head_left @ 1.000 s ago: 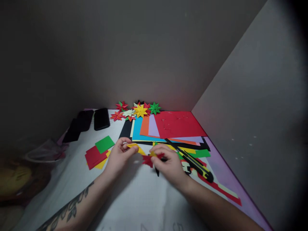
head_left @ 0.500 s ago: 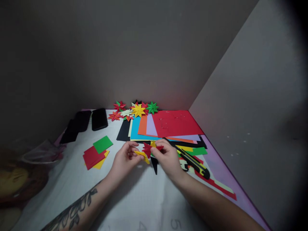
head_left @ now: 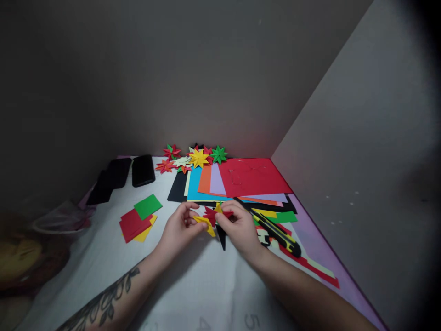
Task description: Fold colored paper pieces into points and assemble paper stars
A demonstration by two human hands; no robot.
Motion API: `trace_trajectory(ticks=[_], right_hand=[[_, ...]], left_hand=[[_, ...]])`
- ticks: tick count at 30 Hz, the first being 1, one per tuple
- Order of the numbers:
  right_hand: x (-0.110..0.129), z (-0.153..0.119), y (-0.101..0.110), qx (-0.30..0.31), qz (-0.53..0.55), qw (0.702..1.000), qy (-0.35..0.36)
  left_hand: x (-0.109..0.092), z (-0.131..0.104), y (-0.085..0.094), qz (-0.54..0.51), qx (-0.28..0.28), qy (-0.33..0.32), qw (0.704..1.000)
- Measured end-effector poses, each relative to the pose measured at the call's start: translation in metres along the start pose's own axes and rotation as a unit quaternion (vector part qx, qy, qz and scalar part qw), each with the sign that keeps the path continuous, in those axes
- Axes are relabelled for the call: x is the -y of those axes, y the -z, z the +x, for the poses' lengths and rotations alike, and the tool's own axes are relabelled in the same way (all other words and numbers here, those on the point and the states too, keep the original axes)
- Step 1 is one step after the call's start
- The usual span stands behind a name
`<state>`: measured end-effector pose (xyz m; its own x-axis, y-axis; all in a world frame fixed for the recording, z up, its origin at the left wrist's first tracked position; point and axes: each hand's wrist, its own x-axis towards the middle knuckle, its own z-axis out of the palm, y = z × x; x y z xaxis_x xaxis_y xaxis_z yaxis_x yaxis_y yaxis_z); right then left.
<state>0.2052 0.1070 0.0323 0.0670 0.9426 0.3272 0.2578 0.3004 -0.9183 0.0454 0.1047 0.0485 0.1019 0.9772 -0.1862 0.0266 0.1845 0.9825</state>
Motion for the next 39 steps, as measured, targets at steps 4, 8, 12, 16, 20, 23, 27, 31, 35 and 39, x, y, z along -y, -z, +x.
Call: trace_trajectory(ticks=[4,8,12,16,20,23,27,31,35,39], right_hand=[[-0.001,-0.001,-0.003,0.012,0.010,1.000,-0.003],[0.000,-0.002,-0.007,0.030,0.028,0.999,-0.025],[0.000,-0.002,-0.008,0.039,0.039,0.997,-0.044],[0.001,-0.002,-0.008,0.049,0.045,0.996,-0.055],[0.000,-0.002,-0.009,0.061,0.049,0.995,-0.058],[-0.001,-0.003,-0.010,0.066,0.034,0.995,-0.062],[-0.002,-0.003,-0.010,0.063,0.020,0.994,-0.082],[-0.002,-0.003,-0.010,0.068,0.023,0.993,-0.096],[-0.004,-0.003,-0.010,0.074,0.025,0.992,-0.095],[-0.005,-0.004,-0.011,0.075,0.018,0.991,-0.112]], left_hand=[[0.002,0.001,0.001,-0.002,-0.010,-0.005,1.000],[0.002,0.002,0.002,-0.002,-0.016,-0.007,1.000],[0.000,0.003,0.005,0.007,-0.025,0.006,1.000],[0.000,0.004,0.007,0.021,-0.021,0.014,0.999],[0.004,0.006,0.008,0.024,-0.021,0.010,0.999],[0.004,0.007,0.008,0.005,-0.018,0.006,1.000],[0.001,0.006,0.008,-0.003,-0.024,0.008,1.000],[0.001,0.006,0.008,0.013,-0.027,0.016,0.999],[0.002,0.006,0.008,0.015,-0.033,0.010,0.999],[0.004,0.007,0.010,0.016,-0.019,0.008,1.000]])
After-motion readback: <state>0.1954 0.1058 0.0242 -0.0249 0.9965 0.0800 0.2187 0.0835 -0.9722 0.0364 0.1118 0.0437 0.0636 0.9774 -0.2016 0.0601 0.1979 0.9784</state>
